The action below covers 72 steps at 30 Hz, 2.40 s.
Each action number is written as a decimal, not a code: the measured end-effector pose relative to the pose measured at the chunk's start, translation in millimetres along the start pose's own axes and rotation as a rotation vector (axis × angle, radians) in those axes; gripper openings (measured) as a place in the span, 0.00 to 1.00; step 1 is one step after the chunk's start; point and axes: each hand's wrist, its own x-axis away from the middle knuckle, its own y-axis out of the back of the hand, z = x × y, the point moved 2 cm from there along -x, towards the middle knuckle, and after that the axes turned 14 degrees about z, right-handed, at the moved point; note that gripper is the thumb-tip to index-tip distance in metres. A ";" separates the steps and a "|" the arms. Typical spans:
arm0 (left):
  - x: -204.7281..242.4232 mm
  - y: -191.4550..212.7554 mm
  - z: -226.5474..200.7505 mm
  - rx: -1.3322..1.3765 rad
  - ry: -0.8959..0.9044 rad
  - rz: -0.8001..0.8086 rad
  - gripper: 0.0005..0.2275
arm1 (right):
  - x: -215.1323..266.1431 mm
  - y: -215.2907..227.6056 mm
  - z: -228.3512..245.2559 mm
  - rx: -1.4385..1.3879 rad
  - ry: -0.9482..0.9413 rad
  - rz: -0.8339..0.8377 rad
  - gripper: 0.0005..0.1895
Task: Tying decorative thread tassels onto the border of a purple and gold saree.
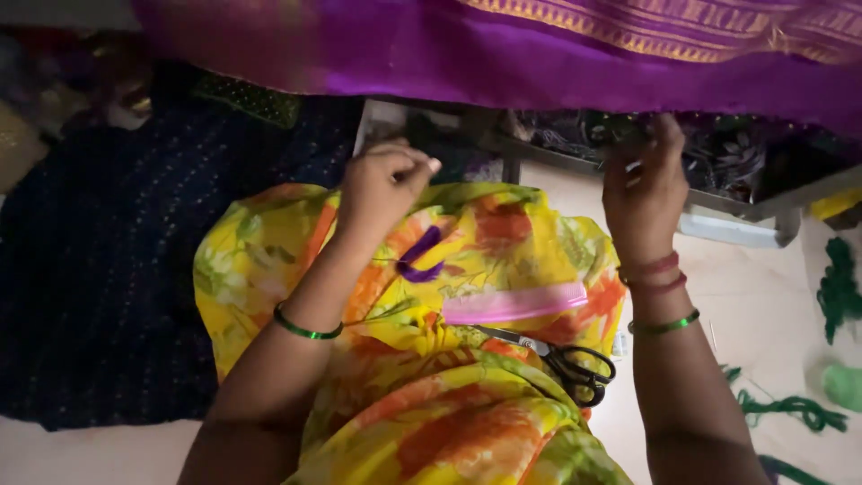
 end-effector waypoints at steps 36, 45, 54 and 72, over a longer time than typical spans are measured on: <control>-69.3 -100.1 -110.5 1.320 0.106 0.591 0.15 | 91.6 112.2 -9.2 -0.723 -0.328 -0.218 0.03; -55.6 -82.1 -142.4 1.093 0.055 0.709 0.16 | 100.6 105.0 -16.3 -0.764 -0.360 -0.202 0.05; -54.9 -78.9 -138.1 0.839 -0.068 0.714 0.18 | 107.8 125.6 -27.0 -0.644 -0.343 -0.233 0.03; -48.5 -124.9 -137.1 1.113 -0.119 0.433 0.10 | 149.5 -32.7 -21.6 0.001 0.093 0.436 0.18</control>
